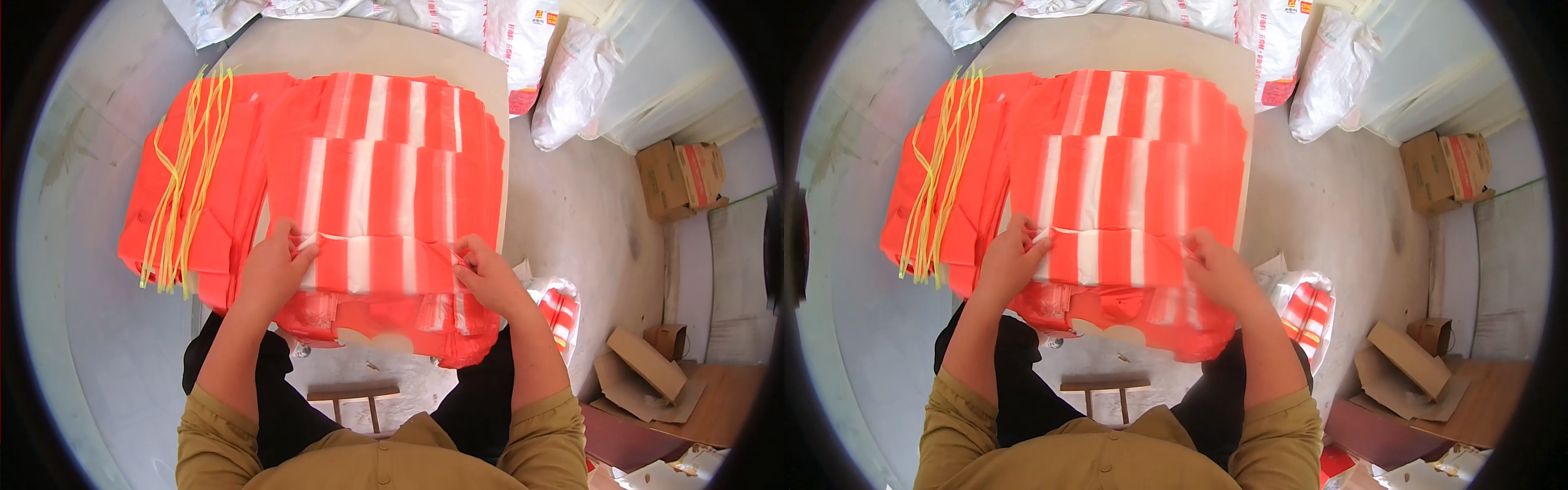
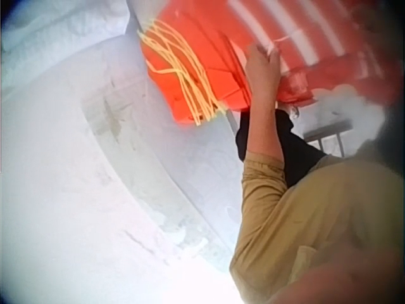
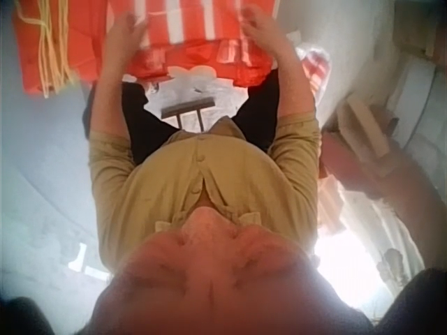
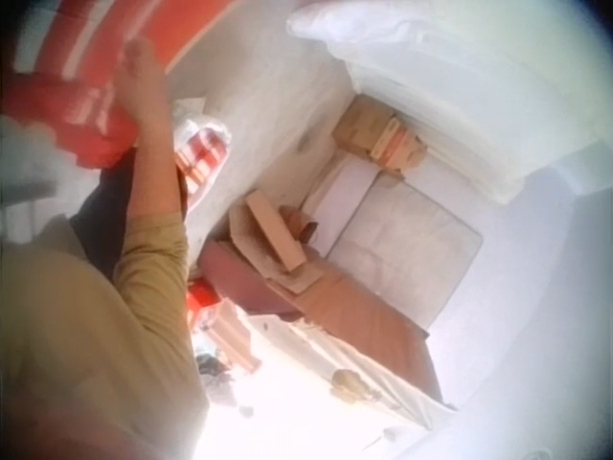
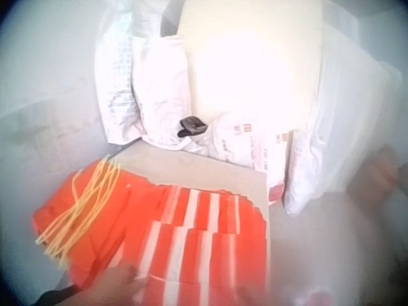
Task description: The person folds red and white striped plastic bags on a table, ties them with yellow rubber bands, and places the bundles into a white sack. The process is repeated for multiple bags in a repetitive assembly line manner.
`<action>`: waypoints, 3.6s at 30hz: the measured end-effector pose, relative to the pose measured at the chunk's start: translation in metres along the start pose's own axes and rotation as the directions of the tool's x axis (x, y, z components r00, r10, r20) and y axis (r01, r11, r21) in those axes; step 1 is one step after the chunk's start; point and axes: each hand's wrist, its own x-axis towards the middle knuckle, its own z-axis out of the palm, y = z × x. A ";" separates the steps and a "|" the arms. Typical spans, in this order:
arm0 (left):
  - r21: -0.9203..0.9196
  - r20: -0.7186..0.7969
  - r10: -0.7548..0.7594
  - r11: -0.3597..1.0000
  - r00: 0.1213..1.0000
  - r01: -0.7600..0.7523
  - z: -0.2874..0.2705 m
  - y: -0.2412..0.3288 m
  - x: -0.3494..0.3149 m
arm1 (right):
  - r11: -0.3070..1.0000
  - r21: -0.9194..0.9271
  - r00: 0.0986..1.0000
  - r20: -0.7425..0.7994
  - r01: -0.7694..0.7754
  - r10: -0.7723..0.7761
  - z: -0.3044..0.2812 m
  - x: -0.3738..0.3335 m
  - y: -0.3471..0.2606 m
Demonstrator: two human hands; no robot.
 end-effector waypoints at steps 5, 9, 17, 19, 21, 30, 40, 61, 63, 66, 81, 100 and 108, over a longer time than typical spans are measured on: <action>-0.123 0.121 -0.053 0.990 0.991 0.068 -0.021 -0.010 -0.008 | 0.996 0.009 0.996 -0.001 0.089 -0.089 0.004 -0.001 0.005; -0.271 0.301 0.044 0.962 0.953 0.041 -0.032 -0.034 -0.014 | 1.000 0.030 1.000 0.009 -0.009 0.009 0.002 -0.004 -0.007; -0.315 0.356 0.043 0.946 0.933 0.077 -0.044 -0.019 -0.021 | 0.999 -0.004 0.999 -0.017 0.040 -0.040 -0.002 -0.011 -0.004; -0.302 0.324 0.069 0.953 0.944 0.034 -0.044 -0.011 -0.023 | 0.984 -0.115 0.990 0.015 0.138 -0.137 -0.004 -0.013 -0.005; -0.231 0.250 0.146 0.969 0.957 -0.087 -0.043 -0.007 -0.026 | 0.973 -0.154 0.985 0.027 0.171 -0.169 -0.004 -0.016 -0.010; 0.044 0.055 0.334 0.941 0.941 -0.336 -0.021 -0.021 -0.022 | 0.900 -0.374 0.967 -0.027 0.226 -0.254 -0.001 -0.024 -0.027; 0.013 0.051 0.311 0.950 0.949 -0.312 -0.027 -0.032 -0.020 | 0.841 -0.441 0.912 -0.104 0.315 -0.396 -0.011 -0.025 -0.023; -0.288 -0.106 0.135 0.944 0.985 -0.160 0.009 -0.021 0.010 | 0.989 0.146 0.949 -0.311 -0.004 0.050 -0.004 0.024 0.011; -0.290 -0.046 0.074 0.953 0.996 -0.084 0.003 -0.015 0.009 | 0.990 0.139 0.945 -0.324 0.003 0.043 -0.002 0.024 0.010; -0.243 -0.052 0.039 0.969 0.998 -0.050 0.004 -0.010 0.009 | 0.990 0.140 0.943 -0.334 0.032 0.017 0.000 0.025 0.006; 0.333 -0.128 0.405 0.877 0.905 -0.346 0.006 0.007 0.000 | 0.640 -0.590 0.728 -0.125 0.491 -0.674 0.007 0.004 -0.026; 0.413 0.059 0.610 0.706 0.790 -0.576 0.020 0.017 0.002 | 0.674 -0.586 0.858 0.074 0.450 -0.508 0.020 0.014 -0.033; 0.303 0.249 0.378 0.844 0.892 -0.442 -0.025 0.038 -0.008 | 0.860 -0.450 0.970 0.136 0.241 -0.201 -0.020 -0.007 -0.080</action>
